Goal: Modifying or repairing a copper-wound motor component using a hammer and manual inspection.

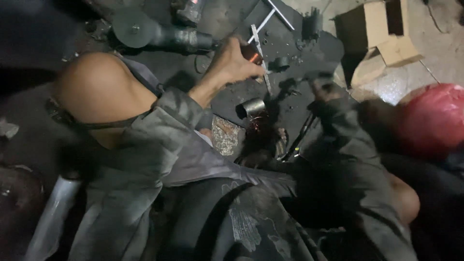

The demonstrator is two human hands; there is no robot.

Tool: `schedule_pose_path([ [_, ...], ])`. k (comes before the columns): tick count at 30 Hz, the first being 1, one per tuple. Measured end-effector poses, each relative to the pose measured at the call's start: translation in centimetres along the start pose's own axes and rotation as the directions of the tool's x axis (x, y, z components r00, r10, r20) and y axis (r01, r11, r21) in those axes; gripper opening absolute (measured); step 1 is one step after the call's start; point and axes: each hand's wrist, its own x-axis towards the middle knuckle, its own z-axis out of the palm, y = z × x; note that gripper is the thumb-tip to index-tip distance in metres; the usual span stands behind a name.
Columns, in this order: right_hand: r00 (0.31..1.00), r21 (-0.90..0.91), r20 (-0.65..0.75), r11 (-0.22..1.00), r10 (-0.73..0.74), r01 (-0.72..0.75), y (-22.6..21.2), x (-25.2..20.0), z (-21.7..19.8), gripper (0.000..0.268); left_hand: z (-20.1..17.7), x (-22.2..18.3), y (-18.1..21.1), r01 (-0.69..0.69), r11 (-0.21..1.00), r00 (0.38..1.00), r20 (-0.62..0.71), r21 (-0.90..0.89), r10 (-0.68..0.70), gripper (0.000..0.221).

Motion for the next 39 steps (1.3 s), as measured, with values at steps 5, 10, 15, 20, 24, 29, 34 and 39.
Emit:
schedule_pose_path([
  [5, 0.991, 0.012, -0.107, 0.997, -0.08, 0.081, 5.1, 5.3, -6.7, 0.093, 0.7, 0.4, 0.3, -0.093, 0.988, 0.996, 0.003, 0.123, 0.093, 0.036],
  [10, 0.857, 0.065, -0.244, 0.874, -0.454, 0.481, 12.0, 9.6, -13.4, 0.058, 5.0, 4.5, -4.5, -0.171, 0.93, 0.979, 0.163, 0.325, 0.123, 0.067],
  [15, 0.523, 0.047, -0.392, 0.551, -0.757, 0.833, 12.5, 9.5, -14.0, 0.024, 8.5, 5.1, -7.8, 0.034, 0.936, 0.966, 0.229, 0.351, -0.121, 0.093],
  [20, 0.871, -0.009, -0.378, 0.942, -0.313, 0.335, 5.4, 1.9, -5.1, 0.076, 17.9, 8.9, -15.3, -0.008, 0.876, 0.998, 0.055, 0.483, -0.021, 0.069],
  [24, 0.853, 0.023, -0.407, 0.929, -0.328, 0.369, 5.0, 3.1, 0.6, 0.071, 19.0, 7.9, -15.9, 0.005, 0.927, 1.0, 0.022, 0.376, -0.014, 0.072],
  [29, 0.781, 0.125, -0.536, 0.885, -0.319, 0.448, 7.3, 2.6, 8.0, 0.061, 16.1, 6.5, -10.6, 0.07, 0.829, 0.995, 0.015, 0.555, -0.094, 0.06],
  [34, 0.669, 0.161, -0.672, 0.819, -0.318, 0.551, 15.3, 5.6, 11.4, 0.088, 17.0, 11.2, -17.4, -0.147, 0.769, 0.904, -0.231, 0.622, 0.36, 0.037],
  [39, 0.581, 0.245, -0.775, 0.729, -0.249, 0.639, 15.2, 3.5, 7.2, 0.087, 11.7, 11.5, -10.0, -0.26, 0.876, 0.89, -0.25, 0.405, 0.38, 0.019],
])
